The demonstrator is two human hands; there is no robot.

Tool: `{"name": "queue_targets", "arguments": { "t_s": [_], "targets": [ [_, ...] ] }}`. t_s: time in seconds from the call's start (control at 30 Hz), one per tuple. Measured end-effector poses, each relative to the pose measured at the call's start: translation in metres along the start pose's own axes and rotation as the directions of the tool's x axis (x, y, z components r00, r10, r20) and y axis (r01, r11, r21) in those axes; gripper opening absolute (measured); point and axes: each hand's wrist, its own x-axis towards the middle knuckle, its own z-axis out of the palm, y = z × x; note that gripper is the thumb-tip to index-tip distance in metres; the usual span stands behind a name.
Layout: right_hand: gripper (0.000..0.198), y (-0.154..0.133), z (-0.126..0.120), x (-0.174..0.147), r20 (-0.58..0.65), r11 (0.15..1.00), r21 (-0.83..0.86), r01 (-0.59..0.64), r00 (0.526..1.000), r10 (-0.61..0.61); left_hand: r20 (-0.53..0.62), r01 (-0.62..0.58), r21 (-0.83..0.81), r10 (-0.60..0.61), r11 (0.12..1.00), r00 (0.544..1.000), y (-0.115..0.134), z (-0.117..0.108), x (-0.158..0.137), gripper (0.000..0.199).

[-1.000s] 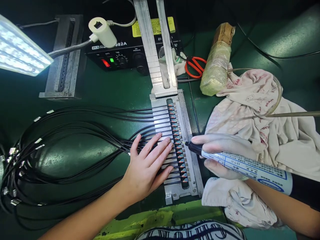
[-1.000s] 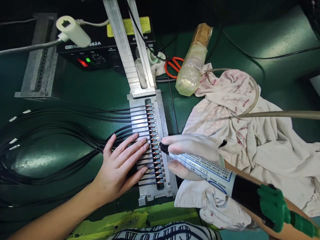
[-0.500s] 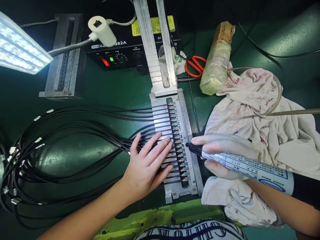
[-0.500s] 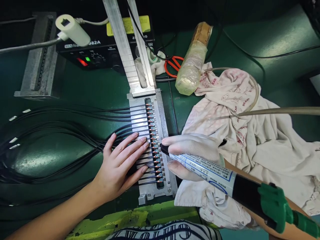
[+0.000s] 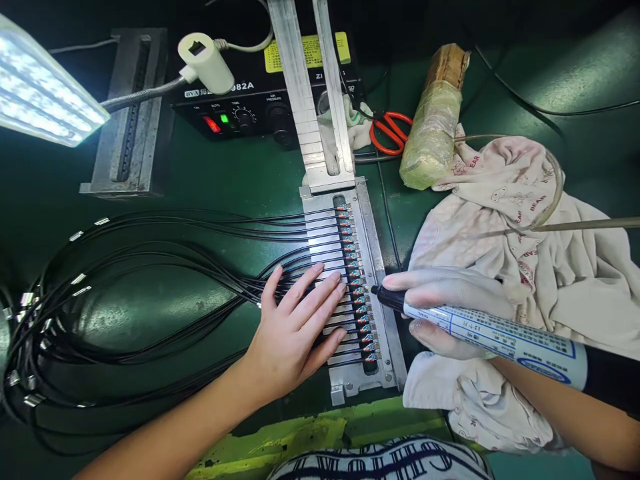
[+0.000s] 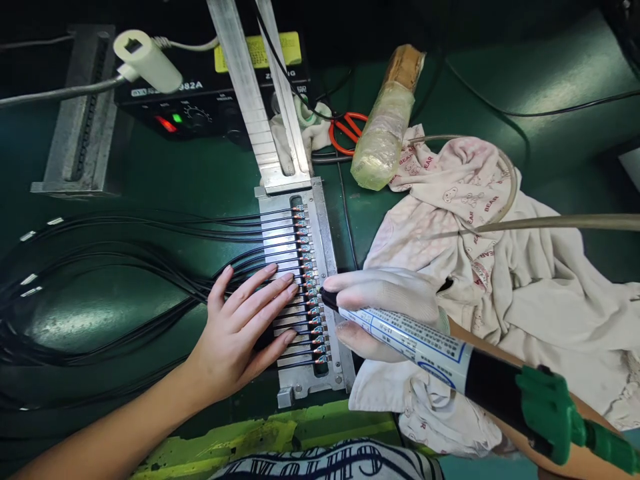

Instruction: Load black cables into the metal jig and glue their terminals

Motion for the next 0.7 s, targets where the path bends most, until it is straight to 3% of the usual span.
{"name": "queue_targets", "arguments": {
  "t_s": [0.57,0.7],
  "targets": [
    [0.025,-0.0023,-0.0025,0.0018,0.005,1.0,0.009,0.022,1.0,-0.022,0.001,0.004,-0.003,-0.004,1.0,1.0,0.0002,-0.0005,-0.001,0.047],
    [0.02,-0.0071,-0.0067,-0.0008,-0.043,0.999,0.027,0.019,0.999,-0.018,-0.003,-0.01,0.01,0.01,1.0,1.0,0.0011,-0.0008,-0.002,0.042]
  ]
}}
